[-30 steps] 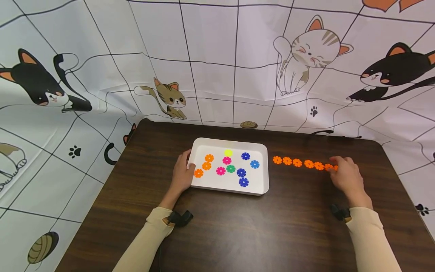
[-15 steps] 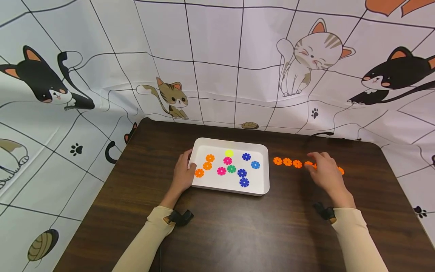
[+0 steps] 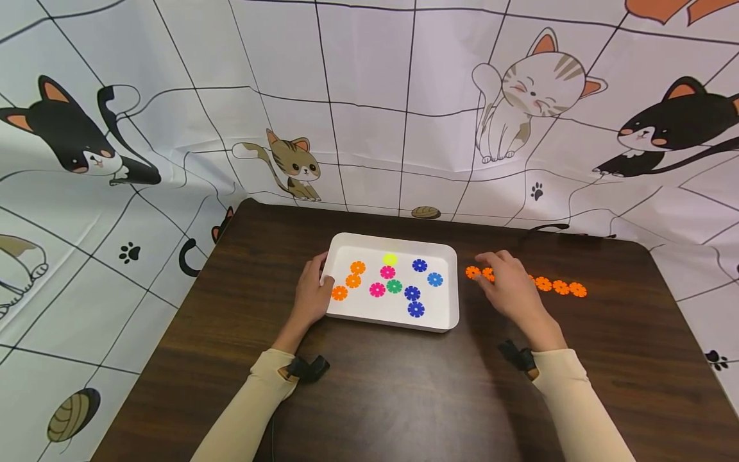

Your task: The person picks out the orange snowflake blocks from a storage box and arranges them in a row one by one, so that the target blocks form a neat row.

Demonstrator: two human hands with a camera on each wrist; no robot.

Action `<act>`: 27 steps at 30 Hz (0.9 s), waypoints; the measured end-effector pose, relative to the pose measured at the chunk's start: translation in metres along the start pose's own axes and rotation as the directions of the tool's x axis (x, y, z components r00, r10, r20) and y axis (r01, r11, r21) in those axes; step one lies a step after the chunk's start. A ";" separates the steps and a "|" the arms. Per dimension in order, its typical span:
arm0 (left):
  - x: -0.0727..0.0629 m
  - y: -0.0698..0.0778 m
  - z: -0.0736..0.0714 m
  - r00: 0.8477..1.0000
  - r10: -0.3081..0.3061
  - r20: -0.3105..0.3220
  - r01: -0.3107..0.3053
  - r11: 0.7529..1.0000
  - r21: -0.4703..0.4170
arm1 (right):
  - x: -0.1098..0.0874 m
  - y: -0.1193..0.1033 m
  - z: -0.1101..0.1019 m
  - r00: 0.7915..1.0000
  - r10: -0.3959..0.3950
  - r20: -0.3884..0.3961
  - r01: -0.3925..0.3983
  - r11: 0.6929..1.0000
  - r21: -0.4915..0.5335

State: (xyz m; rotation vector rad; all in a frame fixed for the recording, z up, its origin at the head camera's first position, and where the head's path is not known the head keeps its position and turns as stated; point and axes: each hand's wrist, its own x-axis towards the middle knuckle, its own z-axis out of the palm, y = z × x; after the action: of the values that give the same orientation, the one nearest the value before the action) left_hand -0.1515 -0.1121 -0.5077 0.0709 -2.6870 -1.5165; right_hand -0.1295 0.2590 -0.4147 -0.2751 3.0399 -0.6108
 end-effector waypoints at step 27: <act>-0.002 0.003 -0.002 1.000 0.019 -0.007 -0.019 1.000 0.000 | 0.033 -0.080 0.032 0.995 -0.081 0.056 0.080 0.996 0.033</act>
State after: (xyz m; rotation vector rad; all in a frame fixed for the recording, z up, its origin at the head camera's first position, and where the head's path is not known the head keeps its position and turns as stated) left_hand -0.1498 -0.1117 -0.5044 0.0501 -2.6739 -1.5079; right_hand -0.1470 0.1682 -0.4131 -0.4088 2.9744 -0.6420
